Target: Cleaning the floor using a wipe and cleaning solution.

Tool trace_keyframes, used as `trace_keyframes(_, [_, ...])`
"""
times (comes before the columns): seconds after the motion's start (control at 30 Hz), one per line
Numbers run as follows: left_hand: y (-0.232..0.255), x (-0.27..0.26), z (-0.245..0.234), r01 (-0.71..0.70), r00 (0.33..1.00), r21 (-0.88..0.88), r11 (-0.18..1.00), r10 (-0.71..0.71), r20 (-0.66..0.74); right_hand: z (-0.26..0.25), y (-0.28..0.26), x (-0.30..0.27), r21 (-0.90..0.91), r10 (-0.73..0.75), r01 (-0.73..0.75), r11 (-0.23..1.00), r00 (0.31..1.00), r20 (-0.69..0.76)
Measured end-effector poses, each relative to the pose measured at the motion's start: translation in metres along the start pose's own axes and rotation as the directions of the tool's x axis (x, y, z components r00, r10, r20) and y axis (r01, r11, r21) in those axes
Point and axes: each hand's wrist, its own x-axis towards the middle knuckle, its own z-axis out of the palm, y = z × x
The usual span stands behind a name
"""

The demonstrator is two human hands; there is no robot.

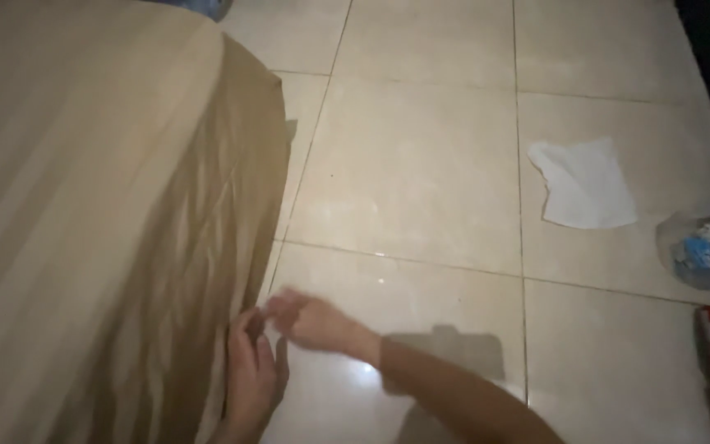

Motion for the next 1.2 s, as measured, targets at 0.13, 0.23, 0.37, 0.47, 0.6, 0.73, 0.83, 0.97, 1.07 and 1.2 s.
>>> trace_keyframes(0.13, [-0.018, 0.01, 0.015, -0.054, 0.999, -0.083, 0.995, 0.054, -0.005, -0.049, 0.08, 0.012, -0.072, 0.156, -0.172, 0.983, 0.971, -0.18])
trace_keyframes(0.23, [-0.017, 0.026, 0.022, -0.098, 0.994, -0.061, 0.993, 0.101, 0.039, -0.065, 0.133, 0.035, -0.188, 0.189, -0.219, 0.957, 0.968, -0.165])
trace_keyframes(0.37, [-0.028, 0.043, 0.04, -0.269, 0.962, -0.02, 0.963, 0.27, 0.038, -0.066, 0.188, 0.061, -0.325, 0.33, -0.419, 0.848, 0.897, -0.295])
trace_keyframes(0.47, [-0.029, 0.056, 0.039, -0.259, 0.962, -0.087, 0.962, 0.265, 0.061, -0.055, 0.207, 0.063, -0.415, 0.314, -0.518, 0.748, 0.827, -0.467])
trace_keyframes(0.6, [-0.026, 0.056, 0.034, -0.175, 0.98, -0.099, 0.98, 0.182, 0.073, -0.058, 0.186, 0.039, -0.329, 0.463, -0.557, 0.763, 0.825, -0.323])
trace_keyframes(0.73, [-0.016, 0.048, 0.039, -0.092, 0.992, -0.137, 0.986, 0.104, 0.077, -0.077, 0.143, -0.01, -0.16, 0.493, -0.544, 0.823, 0.826, -0.273])
trace_keyframes(0.83, [-0.004, 0.046, 0.048, -0.13, 0.989, -0.063, 0.99, 0.133, 0.057, -0.099, 0.055, -0.061, -0.104, 0.489, -0.516, 0.85, 0.847, -0.21])
trace_keyframes(0.97, [0.012, 0.036, 0.059, -0.243, 0.968, 0.0, 0.97, 0.242, 0.063, -0.055, -0.047, -0.23, -0.383, 0.143, -0.11, 0.917, 0.988, 0.059])
trace_keyframes(1.07, [0.017, 0.032, 0.063, -0.358, 0.93, 0.068, 0.931, 0.348, 0.12, -0.094, -0.075, -0.313, -0.165, 0.218, -0.21, 0.964, 0.975, 0.034])
trace_keyframes(1.2, [0.025, 0.033, 0.071, -0.404, 0.908, 0.076, 0.911, 0.39, 0.151, -0.138, -0.026, -0.316, -0.296, 0.286, -0.277, 0.914, 0.958, -0.013])
